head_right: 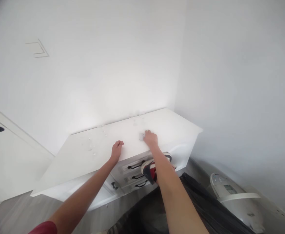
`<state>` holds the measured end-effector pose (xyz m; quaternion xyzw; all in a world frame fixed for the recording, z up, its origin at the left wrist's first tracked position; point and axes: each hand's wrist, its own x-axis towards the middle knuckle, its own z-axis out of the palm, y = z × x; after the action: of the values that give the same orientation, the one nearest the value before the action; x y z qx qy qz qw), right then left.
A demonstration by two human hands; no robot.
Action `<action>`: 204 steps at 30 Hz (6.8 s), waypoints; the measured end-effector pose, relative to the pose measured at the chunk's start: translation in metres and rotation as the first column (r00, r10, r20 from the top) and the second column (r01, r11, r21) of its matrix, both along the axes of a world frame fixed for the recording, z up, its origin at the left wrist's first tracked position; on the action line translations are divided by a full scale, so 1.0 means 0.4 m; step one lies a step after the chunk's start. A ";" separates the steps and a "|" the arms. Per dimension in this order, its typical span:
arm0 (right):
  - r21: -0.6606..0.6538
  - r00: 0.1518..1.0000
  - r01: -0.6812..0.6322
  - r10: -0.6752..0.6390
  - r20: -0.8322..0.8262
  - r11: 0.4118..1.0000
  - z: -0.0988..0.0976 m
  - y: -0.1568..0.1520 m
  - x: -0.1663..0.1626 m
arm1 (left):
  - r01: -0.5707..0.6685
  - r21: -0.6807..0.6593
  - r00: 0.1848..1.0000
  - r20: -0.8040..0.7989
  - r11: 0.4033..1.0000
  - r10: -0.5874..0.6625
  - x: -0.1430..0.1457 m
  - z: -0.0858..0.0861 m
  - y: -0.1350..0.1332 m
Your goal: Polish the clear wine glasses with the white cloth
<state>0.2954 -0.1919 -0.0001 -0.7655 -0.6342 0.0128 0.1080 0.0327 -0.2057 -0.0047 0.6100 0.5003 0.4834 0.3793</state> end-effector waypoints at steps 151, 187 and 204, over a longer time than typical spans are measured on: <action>0.541 0.209 0.093 0.515 -0.832 0.836 -0.034 -0.132 -0.278 | 0.335 0.095 0.938 0.057 0.937 -0.341 -0.043 -0.033 0.127; 0.210 0.508 -0.298 0.341 -0.791 0.931 0.263 -0.112 -0.160 | 0.584 0.032 0.799 -0.198 0.811 -0.567 -0.013 0.002 0.087; 0.313 0.539 -0.116 0.325 -0.777 0.942 0.326 -0.125 -0.133 | 0.521 0.026 0.852 0.053 0.853 -0.521 -0.022 -0.013 0.109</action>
<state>0.2422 -0.2418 0.1304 -0.5675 -0.6003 0.3077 0.4721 0.0237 -0.1622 -0.0099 0.7105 0.3027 0.3828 0.5070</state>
